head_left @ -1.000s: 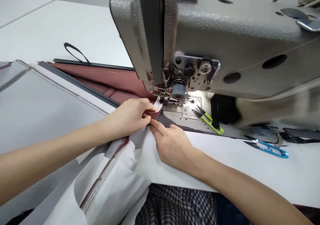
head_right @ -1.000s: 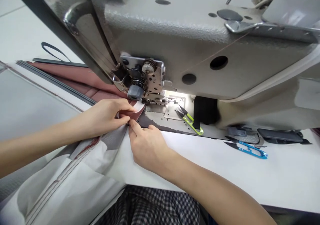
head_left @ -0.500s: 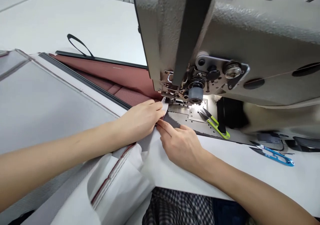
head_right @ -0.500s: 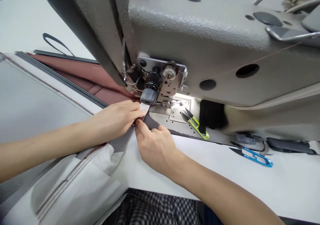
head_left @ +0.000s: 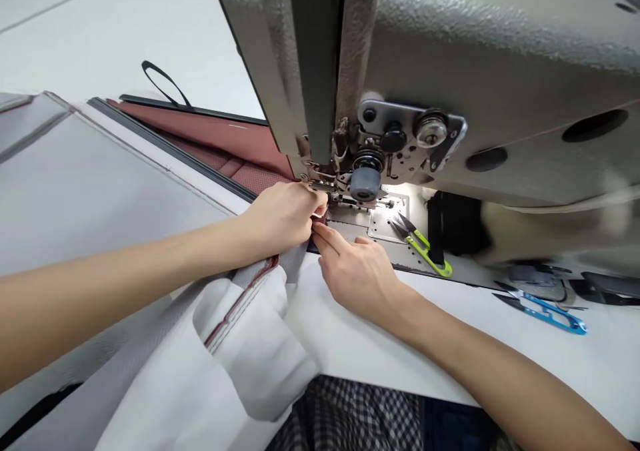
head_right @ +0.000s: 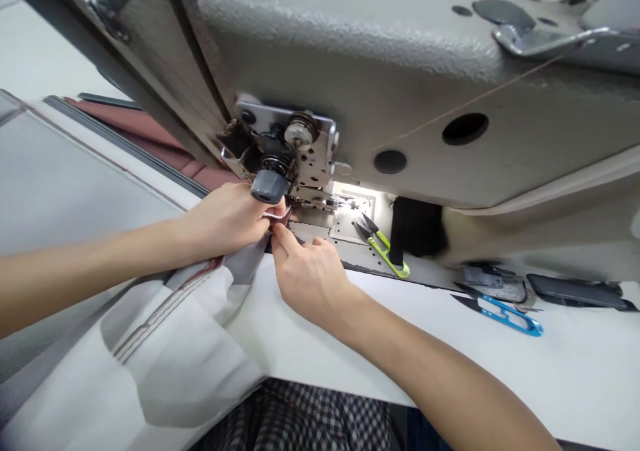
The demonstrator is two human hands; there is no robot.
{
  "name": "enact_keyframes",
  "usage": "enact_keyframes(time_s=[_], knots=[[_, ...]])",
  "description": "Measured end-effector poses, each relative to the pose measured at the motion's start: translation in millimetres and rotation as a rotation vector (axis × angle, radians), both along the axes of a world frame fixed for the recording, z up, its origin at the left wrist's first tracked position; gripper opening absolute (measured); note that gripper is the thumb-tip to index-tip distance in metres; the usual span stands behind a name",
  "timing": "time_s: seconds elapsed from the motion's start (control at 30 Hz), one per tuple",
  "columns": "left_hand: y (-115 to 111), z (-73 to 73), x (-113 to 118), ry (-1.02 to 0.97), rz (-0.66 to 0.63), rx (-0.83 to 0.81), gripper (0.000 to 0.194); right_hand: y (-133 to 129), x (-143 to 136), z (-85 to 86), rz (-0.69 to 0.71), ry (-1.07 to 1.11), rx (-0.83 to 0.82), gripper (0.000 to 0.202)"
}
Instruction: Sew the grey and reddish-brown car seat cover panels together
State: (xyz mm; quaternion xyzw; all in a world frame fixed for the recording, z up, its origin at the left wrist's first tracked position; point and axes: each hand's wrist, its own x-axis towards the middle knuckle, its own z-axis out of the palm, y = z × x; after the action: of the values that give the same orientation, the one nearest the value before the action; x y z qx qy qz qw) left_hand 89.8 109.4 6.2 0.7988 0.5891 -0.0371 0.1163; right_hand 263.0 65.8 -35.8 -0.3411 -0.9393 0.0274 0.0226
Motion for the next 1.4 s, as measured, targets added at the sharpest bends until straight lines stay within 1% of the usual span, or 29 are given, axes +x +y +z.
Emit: enact_keyframes(time_s=[0.07,0.1,0.2,0.3,0.37,0.47,0.57,0.67,0.73,0.8,0.87,0.93,0.97,1.0,1.07,1.1,1.17,1.23,1.3,1.4], knots=[[-3,2.0,1,0.073,-0.050,0.017,0.028,-1,-1,0.5,0.000,-0.017,0.005,0.051],[-6,3.0,0,0.070,-0.078,0.011,0.027,-1,-1,0.7,0.007,-0.020,0.008,0.051],[-16,3.8,-5,-0.015,-0.176,-0.023,0.025,-2,0,0.8,0.030,-0.017,0.014,0.051],[-22,1.9,-11,-0.055,-0.235,-0.020,0.030,-2,1,-0.6,0.028,0.009,0.033,0.049],[-22,1.3,-12,-0.055,-0.238,-0.017,0.033,-2,1,-1.7,0.014,0.026,0.048,0.048],[-21,3.0,-9,-0.004,-0.225,-0.020,0.032,0,1,-1.4,-0.010,0.034,0.048,0.045],[-15,5.5,-2,0.039,-0.203,-0.018,0.029,5,1,0.9,-0.054,0.041,0.014,0.042],[-7,8.5,1,0.039,-0.160,0.006,0.028,11,2,2.7,-0.102,0.095,-0.037,0.040],[-2,12.9,-5,-0.020,-0.132,-0.007,0.024,14,4,3.0,-0.106,0.149,-0.062,0.041],[-1,19.0,-17,-0.178,-0.080,-0.091,0.023,17,6,2.6,-0.098,0.201,-0.091,0.039],[-6,23.5,-35,-0.379,0.010,-0.180,0.034,21,7,2.1,-0.092,0.254,-0.158,0.031],[-14,22.4,-51,-0.521,0.043,-0.217,0.041,25,8,1.1,-0.087,0.342,-0.262,0.019],[-19,19.1,-57,-0.573,0.021,-0.208,0.041,27,7,0.4,-0.086,0.403,-0.314,0.016],[-24,14.3,-61,-0.620,-0.031,-0.193,0.041,28,7,-0.3,-0.081,0.466,-0.359,0.016],[-30,2.8,-64,-0.699,-0.171,-0.154,0.041,29,7,-1.4,-0.075,0.572,-0.411,0.017],[-30,-2.6,-64,-0.715,-0.240,-0.133,0.041,30,7,-1.5,-0.074,0.604,-0.425,0.017],[-27,-10.2,-62,-0.681,-0.357,-0.108,0.040,30,7,-0.4,-0.071,0.632,-0.451,0.018],[-19,-12.9,-62,-0.617,-0.420,-0.097,0.040,29,7,2.4,-0.074,0.627,-0.482,0.019],[-10,-12.9,-63,-0.579,-0.455,-0.094,0.044,29,7,5.6,-0.092,0.593,-0.507,0.019],[0,-12.5,-66,-0.518,-0.519,-0.106,0.049,28,5,7.9,-0.136,0.539,-0.506,0.020]])
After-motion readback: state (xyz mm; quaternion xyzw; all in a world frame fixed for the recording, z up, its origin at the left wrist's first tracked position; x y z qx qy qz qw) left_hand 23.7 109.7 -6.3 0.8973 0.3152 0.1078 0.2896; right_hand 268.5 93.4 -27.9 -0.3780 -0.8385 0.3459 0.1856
